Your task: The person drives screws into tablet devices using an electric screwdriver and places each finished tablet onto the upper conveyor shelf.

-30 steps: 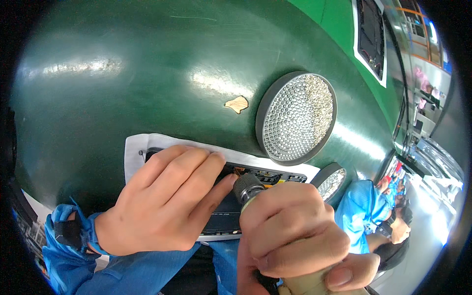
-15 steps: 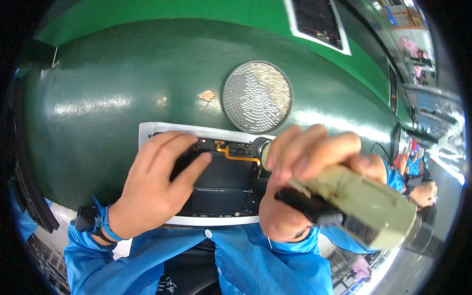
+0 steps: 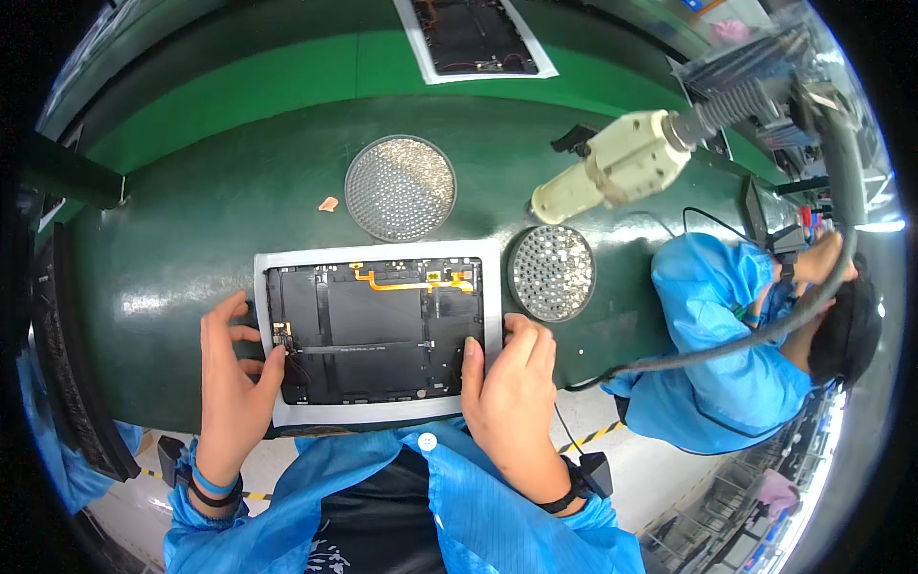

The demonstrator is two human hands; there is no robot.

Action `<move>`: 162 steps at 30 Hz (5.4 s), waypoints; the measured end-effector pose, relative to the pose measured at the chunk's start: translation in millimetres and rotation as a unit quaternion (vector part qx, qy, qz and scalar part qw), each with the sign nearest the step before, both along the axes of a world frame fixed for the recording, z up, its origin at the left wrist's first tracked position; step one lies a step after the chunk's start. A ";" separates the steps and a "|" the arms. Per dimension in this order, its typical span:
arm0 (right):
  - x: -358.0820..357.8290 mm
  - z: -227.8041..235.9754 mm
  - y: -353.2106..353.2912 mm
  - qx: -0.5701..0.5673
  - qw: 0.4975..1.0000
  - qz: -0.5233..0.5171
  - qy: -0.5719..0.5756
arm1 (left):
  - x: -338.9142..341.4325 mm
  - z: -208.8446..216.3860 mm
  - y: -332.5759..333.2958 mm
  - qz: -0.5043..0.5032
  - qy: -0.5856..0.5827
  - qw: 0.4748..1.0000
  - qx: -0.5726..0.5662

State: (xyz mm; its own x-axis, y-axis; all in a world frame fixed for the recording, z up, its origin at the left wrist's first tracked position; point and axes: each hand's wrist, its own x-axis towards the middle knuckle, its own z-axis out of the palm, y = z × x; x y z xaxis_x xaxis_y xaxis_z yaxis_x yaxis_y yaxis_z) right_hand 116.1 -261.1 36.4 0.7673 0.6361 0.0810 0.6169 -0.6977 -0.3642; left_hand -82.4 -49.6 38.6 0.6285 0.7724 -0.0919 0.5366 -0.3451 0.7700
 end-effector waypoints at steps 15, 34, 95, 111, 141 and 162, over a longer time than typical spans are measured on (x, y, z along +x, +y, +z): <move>24.4 48.0 -21.2 0.109 0.939 -0.003 0.326 | -27.2 38.6 23.4 0.064 -0.188 0.906 -0.374; -50.8 43.2 40.4 0.303 0.862 0.049 0.404 | -90.0 56.2 93.5 0.091 -0.295 0.866 -0.394; 22.5 21.9 310.9 0.551 0.682 -0.033 0.479 | 49.5 -0.1 90.2 -0.006 -0.532 0.733 -0.424; -15.0 88.8 28.1 -0.066 0.744 0.421 0.515 | -94.9 0.5 29.1 -0.006 -0.374 0.793 -0.480; 32.0 -22.7 0.2 -0.030 0.996 -0.006 -0.086 | 8.5 -9.8 8.2 -0.110 0.048 0.963 0.243; 121.9 19.6 38.4 0.537 0.835 0.000 -0.119 | 112.0 -29.2 23.6 -0.208 -0.066 0.948 0.232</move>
State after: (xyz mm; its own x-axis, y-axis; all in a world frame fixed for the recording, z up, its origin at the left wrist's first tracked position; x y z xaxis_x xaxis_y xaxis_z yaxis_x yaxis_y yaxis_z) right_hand 238.0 -222.7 56.0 0.6479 0.0990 0.7552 0.7612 -0.0480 -0.6468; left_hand 29.6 -25.9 9.4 0.8694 0.3940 0.2982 0.1895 -0.8232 0.5353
